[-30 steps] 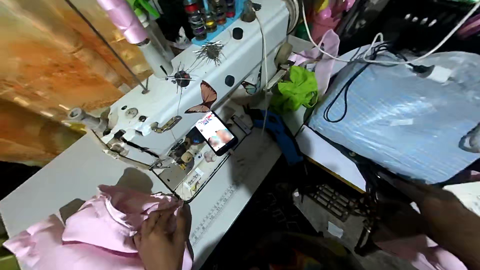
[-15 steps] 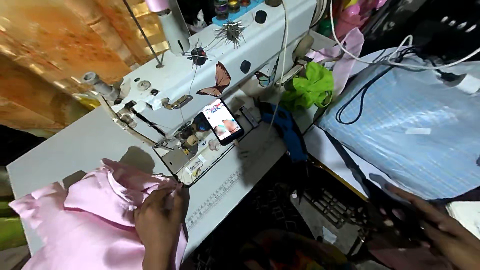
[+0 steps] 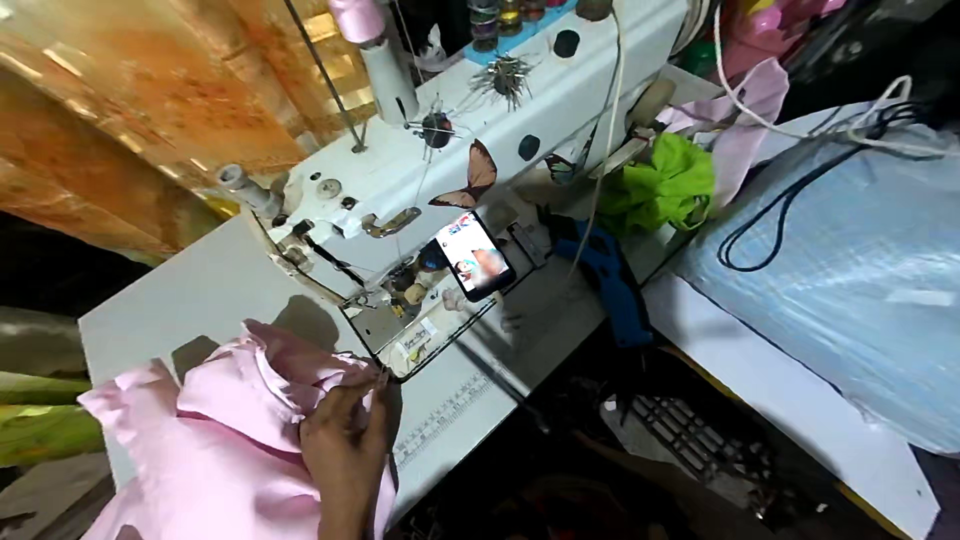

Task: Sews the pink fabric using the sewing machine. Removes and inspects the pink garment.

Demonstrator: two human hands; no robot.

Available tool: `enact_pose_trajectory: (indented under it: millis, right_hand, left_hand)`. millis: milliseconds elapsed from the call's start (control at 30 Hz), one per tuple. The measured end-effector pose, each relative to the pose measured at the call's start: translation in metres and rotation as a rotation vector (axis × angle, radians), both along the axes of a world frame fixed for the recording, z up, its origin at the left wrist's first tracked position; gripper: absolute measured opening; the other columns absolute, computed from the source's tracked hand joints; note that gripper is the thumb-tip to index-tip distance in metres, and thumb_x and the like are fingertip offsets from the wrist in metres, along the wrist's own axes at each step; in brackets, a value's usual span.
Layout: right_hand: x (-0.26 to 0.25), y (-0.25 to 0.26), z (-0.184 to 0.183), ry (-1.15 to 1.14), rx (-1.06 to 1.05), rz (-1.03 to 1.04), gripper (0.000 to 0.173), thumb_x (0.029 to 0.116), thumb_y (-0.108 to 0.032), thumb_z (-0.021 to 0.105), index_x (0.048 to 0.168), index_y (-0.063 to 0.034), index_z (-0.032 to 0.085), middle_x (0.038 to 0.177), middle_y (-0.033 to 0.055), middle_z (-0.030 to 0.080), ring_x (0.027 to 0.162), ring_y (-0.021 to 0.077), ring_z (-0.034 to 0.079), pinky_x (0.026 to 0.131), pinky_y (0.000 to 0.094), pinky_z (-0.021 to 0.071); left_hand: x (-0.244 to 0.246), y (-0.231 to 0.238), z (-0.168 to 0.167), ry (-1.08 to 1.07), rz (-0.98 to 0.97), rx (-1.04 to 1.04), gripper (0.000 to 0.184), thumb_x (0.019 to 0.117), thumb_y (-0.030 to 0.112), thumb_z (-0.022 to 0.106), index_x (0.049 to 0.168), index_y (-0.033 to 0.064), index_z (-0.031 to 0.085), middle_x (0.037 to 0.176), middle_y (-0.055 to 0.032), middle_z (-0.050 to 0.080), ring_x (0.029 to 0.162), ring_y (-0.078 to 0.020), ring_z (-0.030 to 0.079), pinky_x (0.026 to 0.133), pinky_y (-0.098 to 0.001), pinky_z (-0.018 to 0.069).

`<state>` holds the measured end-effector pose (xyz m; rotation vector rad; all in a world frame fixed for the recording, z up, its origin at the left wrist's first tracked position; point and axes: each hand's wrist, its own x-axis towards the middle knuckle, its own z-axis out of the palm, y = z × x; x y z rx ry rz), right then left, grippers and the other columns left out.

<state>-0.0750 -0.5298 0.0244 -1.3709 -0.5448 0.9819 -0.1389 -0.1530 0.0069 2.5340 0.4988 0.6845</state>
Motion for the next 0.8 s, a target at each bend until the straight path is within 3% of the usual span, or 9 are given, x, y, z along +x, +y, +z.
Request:
enact_pose_trajectory:
  millis: [67,167,200,300,500,600,700,767,800]
  right_hand:
    - [0.015,0.029,-0.004,-0.03,-0.062,0.153,0.091,0.0933,-0.069,0.055,0.16,-0.0095,0.035,0.123,0.0041,0.068,0.096,0.0,0.063,0.087,0.0244,0.0539]
    - [0.029,0.061,-0.006,0.03,-0.076,0.248,0.084,0.0951,-0.063,0.057,0.159,-0.0121,0.037,0.115,0.0032,0.066,0.086,-0.0003,0.06,0.079,0.022,0.0524]
    - [0.033,0.068,-0.006,0.048,-0.062,0.268,0.088,0.0935,-0.066,0.057,0.159,-0.0116,0.037,0.118,0.003,0.066,0.091,-0.0004,0.061,0.083,0.022,0.0524]
    - [0.037,0.085,-0.003,0.125,-0.042,0.273,0.094,0.0864,-0.071,0.064,0.158,-0.0149,0.04,0.108,-0.0024,0.066,0.082,-0.0028,0.059,0.073,0.0185,0.0514]
    - [0.046,0.071,0.002,-0.064,-0.124,0.291,0.069,0.0978,-0.037,0.065,0.158,-0.0136,0.041,0.118,0.0053,0.07,0.091,0.0028,0.065,0.084,0.0252,0.0547]
    - [0.04,0.021,0.015,-0.274,-0.144,0.1,0.067,0.0966,-0.039,0.066,0.152,-0.0073,0.049,0.115,0.011,0.073,0.094,0.0097,0.069,0.087,0.0324,0.057]
    - [0.021,-0.044,0.026,-0.372,-0.102,-0.249,0.06,0.0989,-0.041,0.065,0.151,-0.0133,0.052,0.118,-0.0078,0.072,0.096,-0.0082,0.065,0.086,0.0174,0.0562]
    - [0.01,-0.078,0.031,-0.419,-0.144,-0.425,0.065,0.0999,-0.04,0.065,0.155,-0.0134,0.045,0.118,-0.0131,0.07,0.095,-0.0102,0.063,0.085,0.0168,0.0554]
    - [0.006,-0.092,0.032,-0.422,-0.177,-0.49,0.068,0.1006,-0.036,0.065,0.156,-0.0066,0.04,0.115,-0.011,0.069,0.091,-0.009,0.061,0.081,0.0174,0.0549]
  left_hand:
    - [0.0,-0.001,-0.001,-0.023,0.004,-0.035,0.032,0.0948,0.03,0.058,0.096,0.0049,0.077,0.092,-0.0089,0.073,0.082,-0.0196,0.066,0.079,-0.049,0.0505]
    - [0.001,-0.002,-0.001,-0.034,0.023,-0.032,0.031,0.0937,0.03,0.058,0.094,0.0061,0.077,0.088,-0.0056,0.072,0.077,-0.015,0.063,0.076,-0.0443,0.0499]
    - [0.001,-0.003,-0.001,-0.029,0.026,-0.028,0.031,0.0937,0.03,0.058,0.093,0.0062,0.077,0.086,-0.0052,0.071,0.075,-0.0152,0.062,0.076,-0.0449,0.0496]
    - [0.002,-0.004,0.0,-0.005,0.049,-0.007,0.033,0.0938,0.031,0.056,0.092,0.0049,0.076,0.084,-0.0069,0.07,0.076,-0.0201,0.063,0.079,-0.0514,0.0478]
    - [0.001,-0.005,-0.001,0.012,0.059,0.021,0.032,0.0931,0.03,0.056,0.091,0.0054,0.077,0.083,-0.0074,0.069,0.077,-0.0203,0.064,0.08,-0.0521,0.0477]
    - [-0.001,-0.005,-0.001,0.007,0.043,0.019,0.032,0.0932,0.03,0.056,0.093,0.0049,0.077,0.086,-0.0083,0.07,0.08,-0.0216,0.064,0.081,-0.0523,0.0479]
    - [0.0,-0.006,-0.001,0.018,0.04,0.052,0.034,0.0944,0.032,0.055,0.094,0.005,0.077,0.088,-0.01,0.071,0.081,-0.0235,0.066,0.081,-0.0529,0.0481]
    - [0.001,-0.007,0.001,0.028,0.032,0.065,0.035,0.0945,0.031,0.055,0.095,0.0035,0.077,0.089,-0.0126,0.072,0.082,-0.0275,0.067,0.08,-0.0561,0.0481]
    - [0.001,-0.007,0.003,0.038,0.029,0.067,0.035,0.0948,0.031,0.055,0.095,0.0032,0.077,0.09,-0.0132,0.072,0.083,-0.0285,0.067,0.081,-0.0572,0.0484]
